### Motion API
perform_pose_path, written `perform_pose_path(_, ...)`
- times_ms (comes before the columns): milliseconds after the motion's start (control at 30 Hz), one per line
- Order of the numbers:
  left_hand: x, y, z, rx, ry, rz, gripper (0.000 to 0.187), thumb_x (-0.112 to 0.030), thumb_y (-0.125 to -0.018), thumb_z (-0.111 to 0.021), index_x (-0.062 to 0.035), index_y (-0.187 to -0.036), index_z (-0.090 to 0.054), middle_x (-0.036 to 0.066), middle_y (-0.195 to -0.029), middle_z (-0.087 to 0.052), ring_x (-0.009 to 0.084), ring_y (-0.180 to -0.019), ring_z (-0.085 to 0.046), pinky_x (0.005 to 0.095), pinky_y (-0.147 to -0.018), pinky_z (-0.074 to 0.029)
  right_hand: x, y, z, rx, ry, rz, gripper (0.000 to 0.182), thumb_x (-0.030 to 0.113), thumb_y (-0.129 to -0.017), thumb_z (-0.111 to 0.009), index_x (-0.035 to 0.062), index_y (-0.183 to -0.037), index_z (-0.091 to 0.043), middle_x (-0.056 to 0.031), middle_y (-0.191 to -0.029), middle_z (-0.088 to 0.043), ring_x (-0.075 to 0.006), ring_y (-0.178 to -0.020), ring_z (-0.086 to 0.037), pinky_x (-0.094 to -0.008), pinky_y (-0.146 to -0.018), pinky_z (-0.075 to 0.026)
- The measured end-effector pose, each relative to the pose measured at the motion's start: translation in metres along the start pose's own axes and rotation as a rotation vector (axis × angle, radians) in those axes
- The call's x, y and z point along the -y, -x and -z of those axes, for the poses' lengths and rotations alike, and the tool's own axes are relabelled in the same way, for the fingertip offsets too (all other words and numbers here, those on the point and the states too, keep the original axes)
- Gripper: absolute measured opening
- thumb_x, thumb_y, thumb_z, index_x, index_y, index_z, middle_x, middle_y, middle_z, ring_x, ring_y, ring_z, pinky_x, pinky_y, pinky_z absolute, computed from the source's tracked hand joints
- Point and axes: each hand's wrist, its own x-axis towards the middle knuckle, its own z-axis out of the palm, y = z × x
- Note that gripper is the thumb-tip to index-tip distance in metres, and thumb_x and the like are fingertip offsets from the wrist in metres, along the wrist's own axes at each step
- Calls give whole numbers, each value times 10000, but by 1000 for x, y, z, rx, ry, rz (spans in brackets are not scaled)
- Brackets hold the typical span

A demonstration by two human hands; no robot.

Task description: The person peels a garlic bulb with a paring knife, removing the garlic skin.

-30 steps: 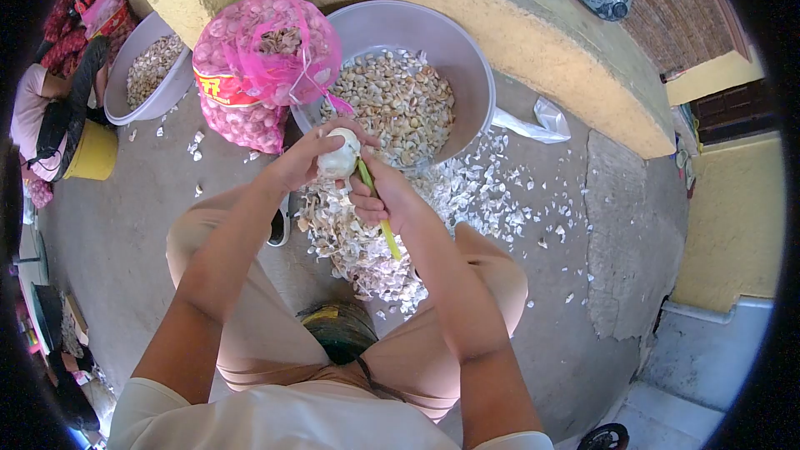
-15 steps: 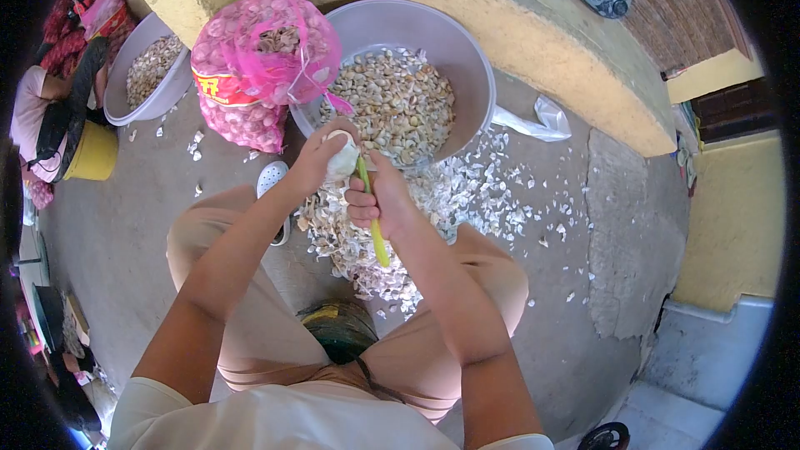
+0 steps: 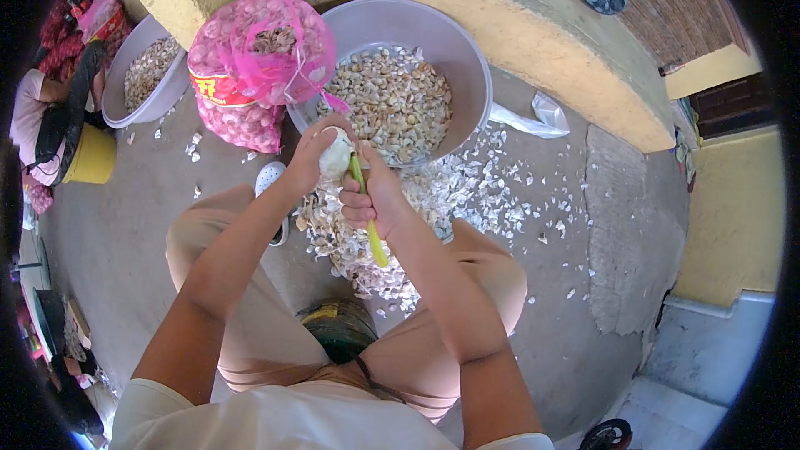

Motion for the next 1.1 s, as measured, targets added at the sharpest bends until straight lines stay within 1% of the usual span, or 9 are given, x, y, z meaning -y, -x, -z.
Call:
perform_pose_path(267,-3,-2,-1,-1,-255,-108,185,-203,-820,-503,-41,-907,-526,22,-818,-516,100,-775,-493,249,-686,-403,4,5,-3,15,-148,-18,534,592,-825,-278,163,-508,-308,67,-363,-246,-55,-256,-224,-215,-276,-185)
perform_pose_path(367,0,-2,4,10,-193,-94,200,-206,-820,-503,-38,-925,-530,25,-821,-521,102,-773,-492,256,-688,-405,2,2,1,116,-189,-34,524,589,-823,-292,159,-525,-322,68,-371,-268,-51,-261,-237,-212,-283,-200)
perform_pose_path(467,18,-3,24,-128,-297,-54,214,-210,-826,-493,-30,-935,-529,31,-834,-529,107,-773,-498,259,-694,-406,-4,10,3,252,-120,85,531,590,-827,-269,154,-530,-331,59,-356,-259,-52,-253,-220,-225,-266,-204)
perform_pose_path(533,31,11,49,-152,-146,31,222,-212,-831,-481,-26,-943,-528,41,-832,-535,108,-769,-504,253,-695,-408,44,64,-8,83,-463,359,556,601,-827,-249,150,-515,-337,59,-355,-259,-57,-253,-218,-212,-264,-192)
perform_pose_path(600,24,12,40,-111,-206,57,248,-260,-827,-477,-32,-909,-530,67,-822,-541,131,-764,-536,268,-672,-446,75,91,25,262,-327,583,568,600,-832,-221,148,-511,-345,55,-359,-251,-72,-258,-212,-205,-265,-180)
perform_pose_path(667,2,11,33,-41,46,128,277,-304,-816,-479,-42,-898,-520,85,-823,-544,151,-761,-553,290,-644,-477,66,79,23,259,-180,498,570,593,-837,-203,146,-508,-334,55,-362,-243,-74,-262,-200,-211,-265,-173)
perform_pose_path(733,-15,10,18,-62,145,168,343,-378,-800,-469,-50,-899,-485,116,-841,-549,194,-747,-575,329,-595,-516,48,58,16,213,-58,406,510,525,-852,-201,133,-555,-336,39,-393,-272,-71,-310,-259,-214,-302,-224)
perform_pose_path(833,-30,9,0,-40,185,120,361,-384,-802,-455,-49,-936,-464,126,-849,-556,202,-738,-578,325,-600,-518,32,31,6,-69,95,374,435,430,-859,-232,92,-630,-382,-6,-468,-360,-102,-379,-341,-223,-363,-296)
perform_pose_path(1100,-27,9,-1,33,213,175,410,-445,-803,-424,-74,-976,-450,135,-905,-538,211,-819,-566,330,-611,-518,17,31,-7,-121,572,580,183,158,-862,-402,11,-933,-485,-54,-646,-489,-139,-494,-474,-270,-479,-428)
